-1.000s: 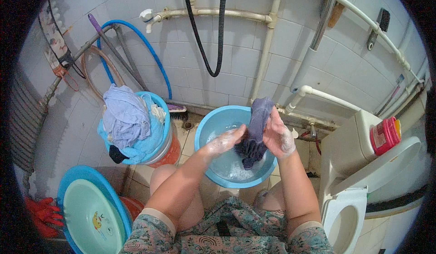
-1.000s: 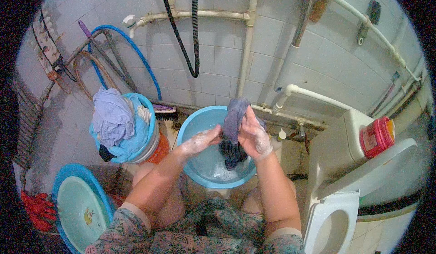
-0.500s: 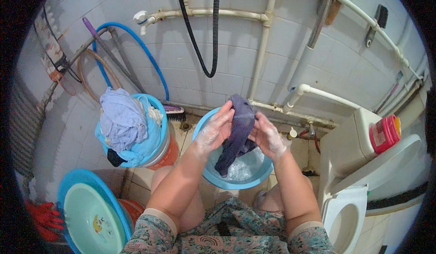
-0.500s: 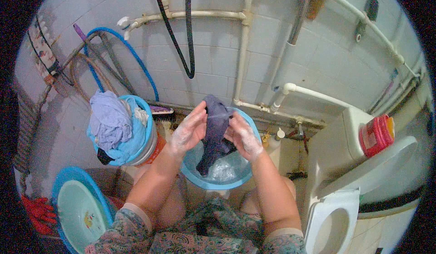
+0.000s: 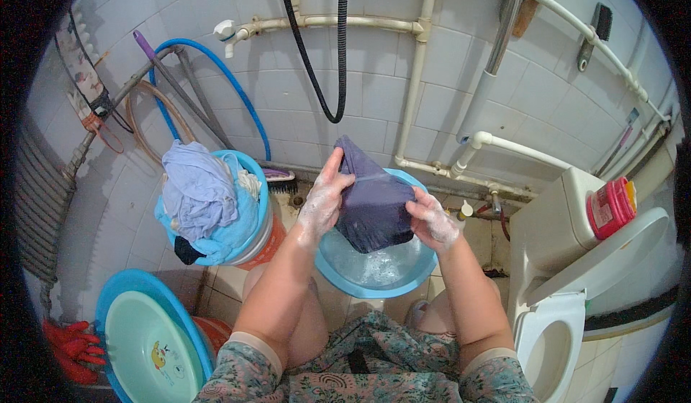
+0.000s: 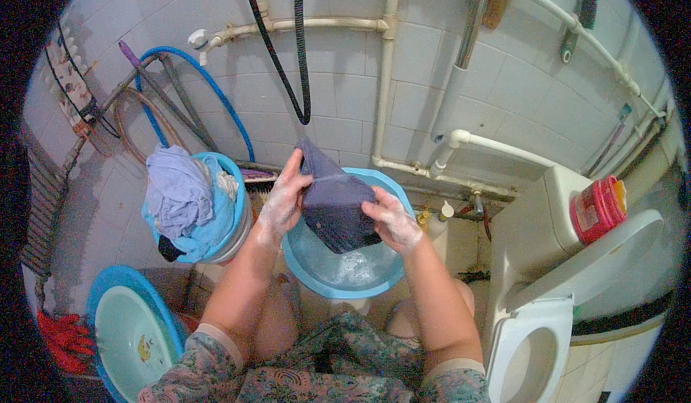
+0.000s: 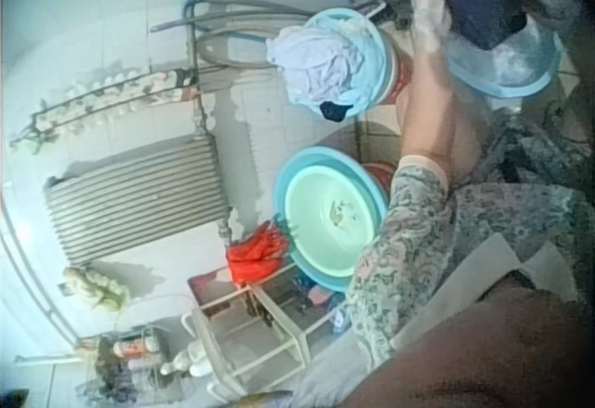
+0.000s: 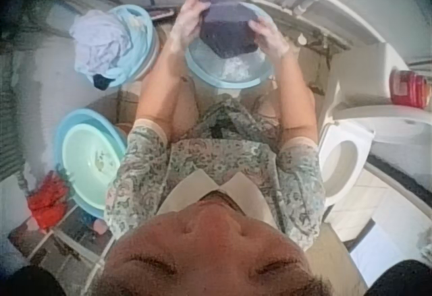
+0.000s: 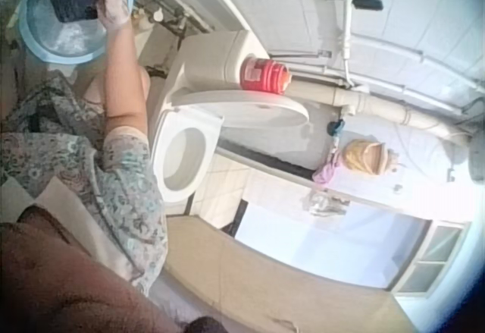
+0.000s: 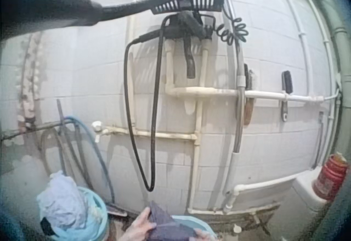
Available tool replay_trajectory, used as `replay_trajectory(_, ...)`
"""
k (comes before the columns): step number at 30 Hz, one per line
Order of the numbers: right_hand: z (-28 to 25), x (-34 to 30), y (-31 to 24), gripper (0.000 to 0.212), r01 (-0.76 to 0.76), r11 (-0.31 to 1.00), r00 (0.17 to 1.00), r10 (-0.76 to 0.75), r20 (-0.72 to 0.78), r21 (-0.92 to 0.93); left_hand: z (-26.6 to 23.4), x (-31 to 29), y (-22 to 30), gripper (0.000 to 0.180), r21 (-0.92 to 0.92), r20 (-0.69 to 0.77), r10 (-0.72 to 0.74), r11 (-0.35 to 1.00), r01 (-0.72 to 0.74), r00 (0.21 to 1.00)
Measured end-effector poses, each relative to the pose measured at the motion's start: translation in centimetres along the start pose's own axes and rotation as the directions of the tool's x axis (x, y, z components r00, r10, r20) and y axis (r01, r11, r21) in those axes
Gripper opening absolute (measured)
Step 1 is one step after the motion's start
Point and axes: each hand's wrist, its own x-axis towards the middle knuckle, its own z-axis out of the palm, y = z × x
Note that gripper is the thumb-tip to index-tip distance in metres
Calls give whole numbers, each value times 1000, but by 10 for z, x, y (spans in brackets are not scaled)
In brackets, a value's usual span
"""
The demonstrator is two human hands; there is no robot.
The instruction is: The person sits on the floor and hand-washes a dark garment in a blue basin filled with soapy water. They repeatedly scrub, rinse, and wring the fabric by hand, occasionally lifting it to inspect the cleaning progress.
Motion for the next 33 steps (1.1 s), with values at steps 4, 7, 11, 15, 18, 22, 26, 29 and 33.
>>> replay_trajectory(4, 3, 10, 4, 37, 149, 975, 985, -132, -107, 163, 11, -5, -1, 60, -284, -57, -80, 957, 60, 995)
replay_trajectory(7, 5, 18, 12, 24, 258, 964, 932, -266, -248, -65, 8, 4, -30, 44, -306, -106, -54, 952, 19, 993)
replay_trajectory(11, 23, 19, 38, 21, 183, 657, 940, -334, -65, -731, 2, 17, -83, 25, -405, -22, -191, 899, 166, 981)
replay_trajectory(15, 24, 24, 34, 22, 41, 314, 878, -465, -116, -948, 23, 3, -69, 30, -422, 31, -392, 829, 368, 919)
replay_trajectory(18, -19, 42, 25, 16, 180, 711, 844, -466, -264, -680, 22, 5, -62, 48, 176, 159, -310, 943, 282, 937)
replay_trajectory(22, -17, 27, -10, 14, 136, 888, 850, -332, -408, -439, 1, 6, -66, 67, 925, 289, -448, 359, -126, 846)
replay_trajectory(26, -36, 23, -25, 14, 126, 848, 781, -405, -476, -516, -1, 7, -33, 51, 957, 151, -545, 289, 16, 825)
replay_trajectory(29, -38, 10, -39, 14, 41, 800, 850, -343, -400, -599, -14, 10, -35, 38, 391, 329, -247, 914, 107, 911)
replay_trajectory(33, -56, 14, -21, 25, -104, 518, 916, -283, -284, -849, -3, 5, -20, 37, -79, 195, -233, 964, 252, 953)
